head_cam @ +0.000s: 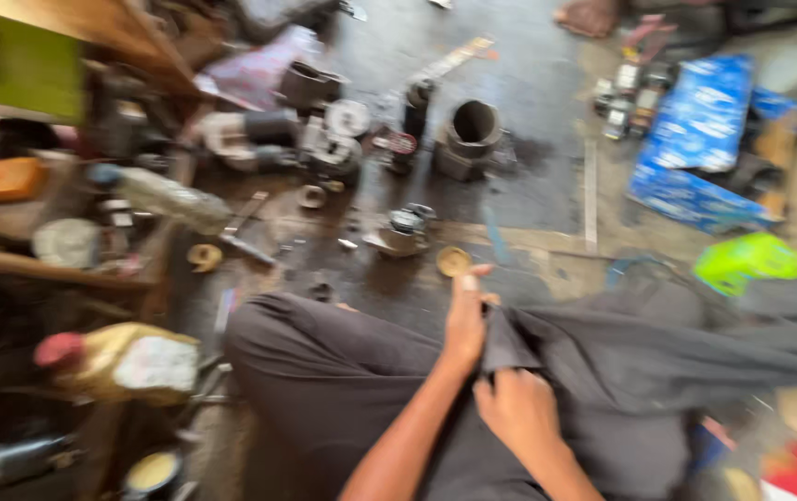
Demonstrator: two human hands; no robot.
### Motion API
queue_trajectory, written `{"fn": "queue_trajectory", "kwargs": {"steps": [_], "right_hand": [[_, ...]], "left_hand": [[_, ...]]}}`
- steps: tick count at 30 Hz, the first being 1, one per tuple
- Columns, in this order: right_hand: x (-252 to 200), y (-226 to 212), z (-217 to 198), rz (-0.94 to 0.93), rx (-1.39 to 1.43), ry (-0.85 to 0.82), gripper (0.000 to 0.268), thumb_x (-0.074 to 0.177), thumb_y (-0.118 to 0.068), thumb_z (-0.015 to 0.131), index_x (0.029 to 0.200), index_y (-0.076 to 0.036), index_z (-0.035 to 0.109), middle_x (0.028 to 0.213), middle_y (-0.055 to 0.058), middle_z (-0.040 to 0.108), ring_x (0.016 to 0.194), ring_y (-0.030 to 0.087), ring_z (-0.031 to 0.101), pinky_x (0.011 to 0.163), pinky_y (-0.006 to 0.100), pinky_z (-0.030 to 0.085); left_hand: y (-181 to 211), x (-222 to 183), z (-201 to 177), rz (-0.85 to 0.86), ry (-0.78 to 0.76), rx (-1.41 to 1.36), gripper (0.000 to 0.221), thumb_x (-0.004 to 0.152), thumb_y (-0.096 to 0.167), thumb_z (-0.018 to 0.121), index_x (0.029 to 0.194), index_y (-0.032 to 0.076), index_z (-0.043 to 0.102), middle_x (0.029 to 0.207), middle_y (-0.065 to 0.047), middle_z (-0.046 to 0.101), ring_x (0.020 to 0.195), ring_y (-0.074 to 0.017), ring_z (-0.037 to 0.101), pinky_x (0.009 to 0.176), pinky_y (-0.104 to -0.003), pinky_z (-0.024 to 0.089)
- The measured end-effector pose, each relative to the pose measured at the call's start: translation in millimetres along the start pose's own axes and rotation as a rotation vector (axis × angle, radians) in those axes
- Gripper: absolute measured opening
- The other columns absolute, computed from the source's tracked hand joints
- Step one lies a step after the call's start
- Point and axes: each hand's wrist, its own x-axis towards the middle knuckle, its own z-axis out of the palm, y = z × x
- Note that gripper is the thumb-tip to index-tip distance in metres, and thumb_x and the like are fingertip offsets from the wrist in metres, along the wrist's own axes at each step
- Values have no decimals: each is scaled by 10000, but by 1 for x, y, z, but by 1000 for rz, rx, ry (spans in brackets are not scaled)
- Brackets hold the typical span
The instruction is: The person sits on the floor and uses a metal file to scrape and clean a small mechanical housing. They then wipe the part and a small cylindrical component with a cloth.
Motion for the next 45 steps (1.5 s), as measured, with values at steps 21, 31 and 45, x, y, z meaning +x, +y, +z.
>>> {"fn": "queue_trajectory", "kwargs": {"steps": [21,31,45], "right_hand": [[-1,13,1,-28,102,8,332,771,-227,711,960,44,678,794,306,685,740,509,660,667,577,533],[-14,17,15,-19,81,5,325,823,-233,700,984,48,671,806,302,678,774,497,647,727,580,523],[8,14,-10,-174,357,161,300,842,-150,716,1063,51,687,953,284,709,899,479,684,736,503,557]], "left_hand": [[-1,-12,2,161,-120,151,496,1154,422,282,1442,89,509,1262,-59,543,966,-103,468,923,-249,428],[3,-14,-1,109,-136,25,515,1136,459,303,1454,97,486,1281,-50,541,997,-89,489,870,-245,387],[-10,-8,-1,10,-117,80,514,1113,452,396,1498,115,437,888,-8,442,786,-95,402,726,-251,372]]}}
